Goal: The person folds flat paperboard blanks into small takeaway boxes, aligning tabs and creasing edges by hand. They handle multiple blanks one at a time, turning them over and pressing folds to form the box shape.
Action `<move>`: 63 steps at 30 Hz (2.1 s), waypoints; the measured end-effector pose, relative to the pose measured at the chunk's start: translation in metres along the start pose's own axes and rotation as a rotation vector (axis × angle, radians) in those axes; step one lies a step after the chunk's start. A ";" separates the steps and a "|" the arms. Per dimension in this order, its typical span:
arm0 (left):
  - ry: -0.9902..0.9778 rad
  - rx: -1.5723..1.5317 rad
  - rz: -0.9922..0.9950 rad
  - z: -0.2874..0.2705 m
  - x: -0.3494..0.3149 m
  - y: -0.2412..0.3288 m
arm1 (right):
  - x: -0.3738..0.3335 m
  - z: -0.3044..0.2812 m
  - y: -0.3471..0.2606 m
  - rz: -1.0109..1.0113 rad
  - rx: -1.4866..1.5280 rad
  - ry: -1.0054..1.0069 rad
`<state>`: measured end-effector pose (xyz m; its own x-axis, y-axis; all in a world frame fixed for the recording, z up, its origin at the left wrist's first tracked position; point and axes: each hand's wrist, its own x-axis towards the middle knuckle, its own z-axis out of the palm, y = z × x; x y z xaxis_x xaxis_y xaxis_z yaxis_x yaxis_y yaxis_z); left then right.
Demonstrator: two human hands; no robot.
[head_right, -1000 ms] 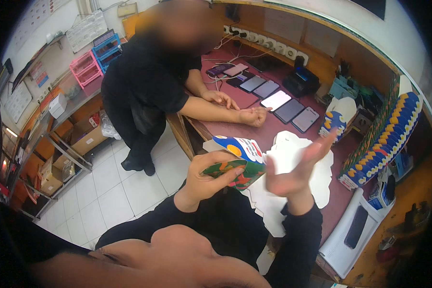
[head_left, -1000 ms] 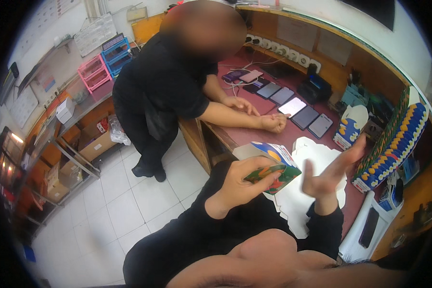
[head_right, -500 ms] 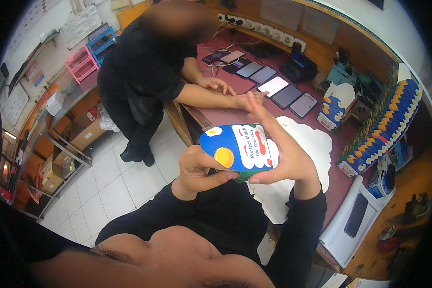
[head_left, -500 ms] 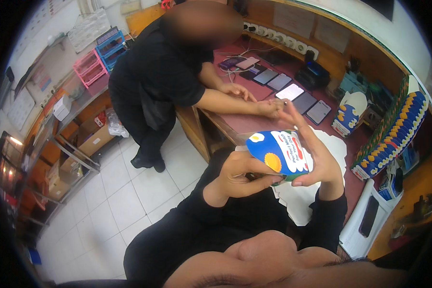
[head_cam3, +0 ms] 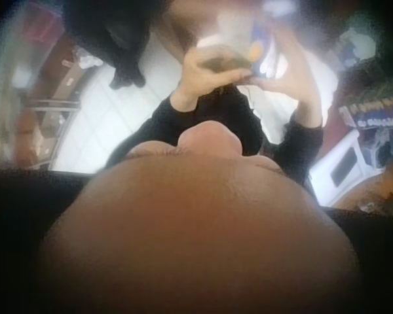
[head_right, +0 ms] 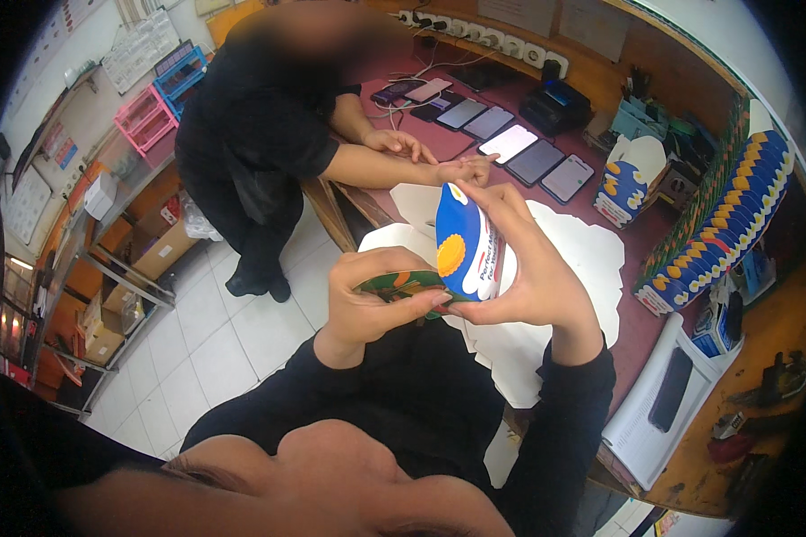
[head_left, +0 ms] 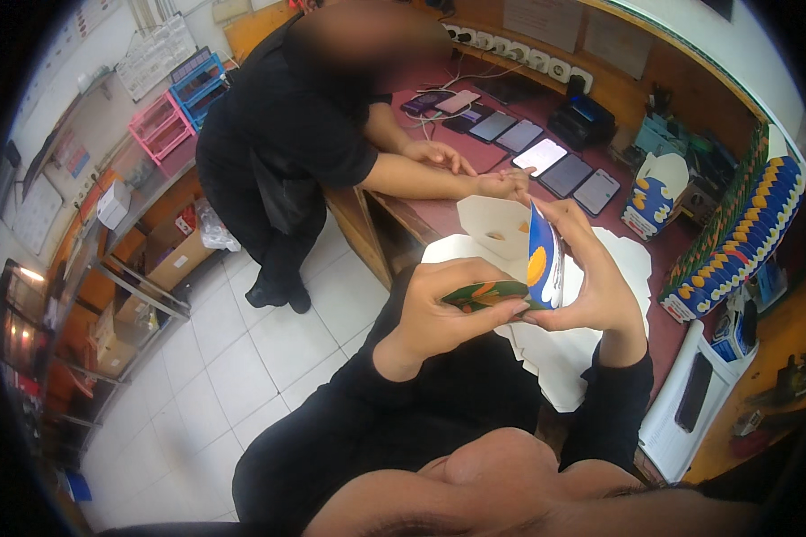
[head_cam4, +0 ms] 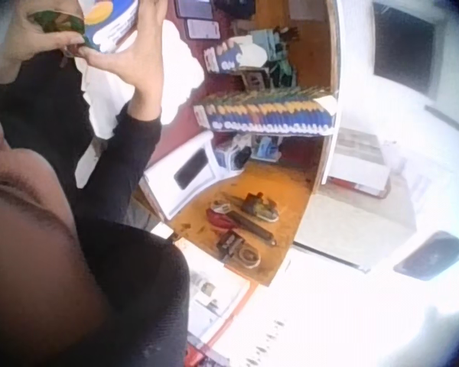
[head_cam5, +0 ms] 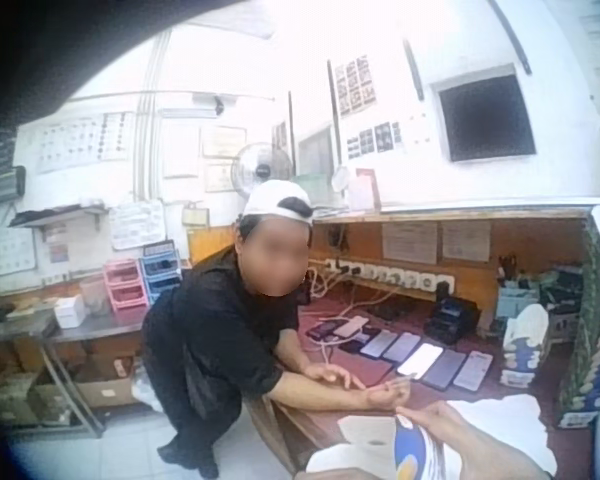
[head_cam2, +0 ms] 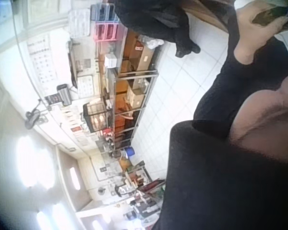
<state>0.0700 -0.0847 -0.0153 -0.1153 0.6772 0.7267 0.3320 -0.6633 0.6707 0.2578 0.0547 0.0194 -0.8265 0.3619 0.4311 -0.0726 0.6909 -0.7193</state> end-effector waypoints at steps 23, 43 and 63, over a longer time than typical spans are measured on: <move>0.270 0.378 0.414 -0.020 0.011 -0.015 | 0.002 -0.001 0.014 0.015 0.155 0.291; 0.152 -0.627 -0.088 -0.012 0.022 -0.068 | 0.011 -0.003 -0.008 -0.372 -0.076 0.412; 0.123 -0.358 -0.103 0.005 0.017 -0.068 | 0.002 0.005 -0.008 -0.043 -0.206 0.255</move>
<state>0.0500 -0.0268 -0.0488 -0.2495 0.7172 0.6506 -0.0326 -0.6777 0.7346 0.2538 0.0468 0.0240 -0.6568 0.4567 0.6000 0.0318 0.8118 -0.5831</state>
